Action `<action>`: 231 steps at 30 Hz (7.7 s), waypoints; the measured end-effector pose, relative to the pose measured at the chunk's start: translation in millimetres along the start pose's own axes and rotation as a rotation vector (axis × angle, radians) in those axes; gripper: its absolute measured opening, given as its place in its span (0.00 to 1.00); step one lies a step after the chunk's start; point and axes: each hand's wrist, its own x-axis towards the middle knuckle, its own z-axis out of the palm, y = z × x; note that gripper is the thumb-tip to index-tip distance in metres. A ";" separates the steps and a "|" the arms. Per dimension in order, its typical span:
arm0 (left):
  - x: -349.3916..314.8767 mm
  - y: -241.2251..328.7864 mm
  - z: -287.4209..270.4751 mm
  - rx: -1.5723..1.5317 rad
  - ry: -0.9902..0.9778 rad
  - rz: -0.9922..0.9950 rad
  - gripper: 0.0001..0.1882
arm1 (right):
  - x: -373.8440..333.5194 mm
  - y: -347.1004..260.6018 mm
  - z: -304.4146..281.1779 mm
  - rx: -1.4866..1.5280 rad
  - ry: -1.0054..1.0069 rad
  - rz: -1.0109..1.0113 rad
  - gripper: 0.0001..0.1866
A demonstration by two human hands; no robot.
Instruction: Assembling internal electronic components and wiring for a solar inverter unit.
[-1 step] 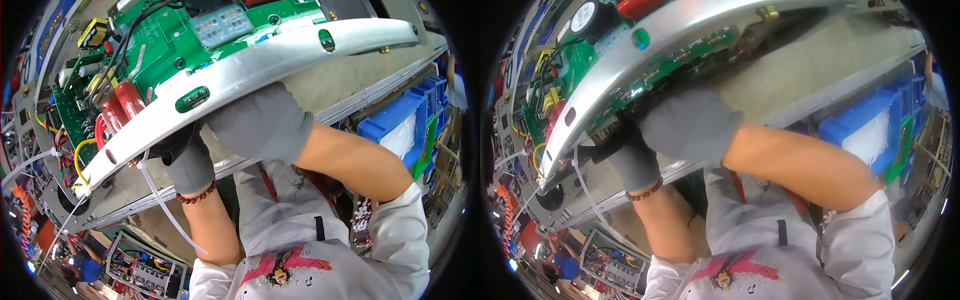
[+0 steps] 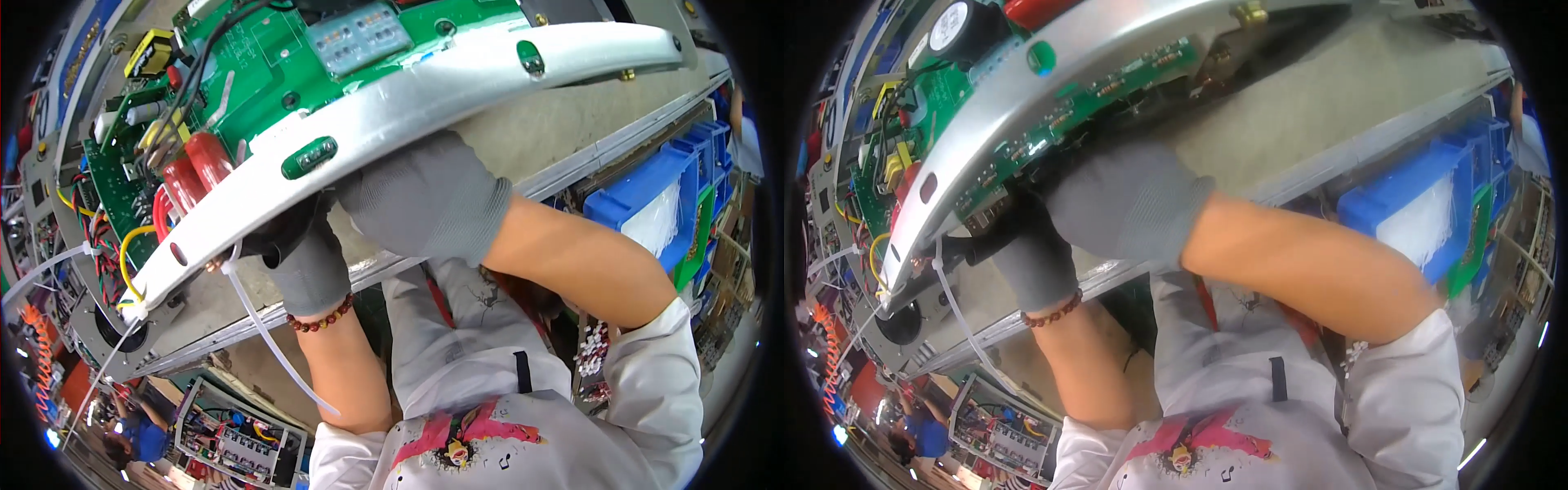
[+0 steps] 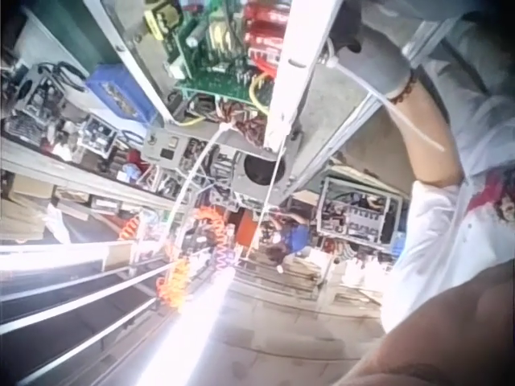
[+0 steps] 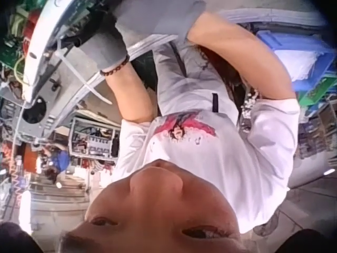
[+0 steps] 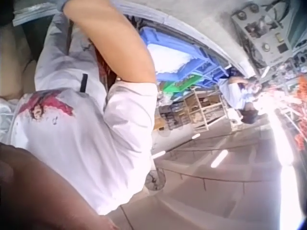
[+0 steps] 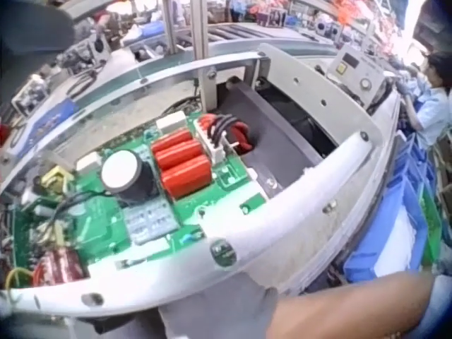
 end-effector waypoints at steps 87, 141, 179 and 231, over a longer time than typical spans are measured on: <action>8.5 -24.0 140.9 1.266 -0.694 0.596 0.11 | -107.0 42.5 16.2 0.196 0.828 1.036 0.07; -24.4 -45.8 134.5 0.855 -0.051 0.423 0.10 | -66.0 83.2 12.7 0.419 0.582 0.678 0.09; -3.5 -29.8 96.4 0.216 -0.423 -0.105 0.15 | -76.7 114.4 14.0 0.758 0.503 0.407 0.07; -1.2 -40.9 103.1 0.256 -0.475 0.049 0.11 | -80.9 105.8 18.7 0.468 0.563 0.491 0.04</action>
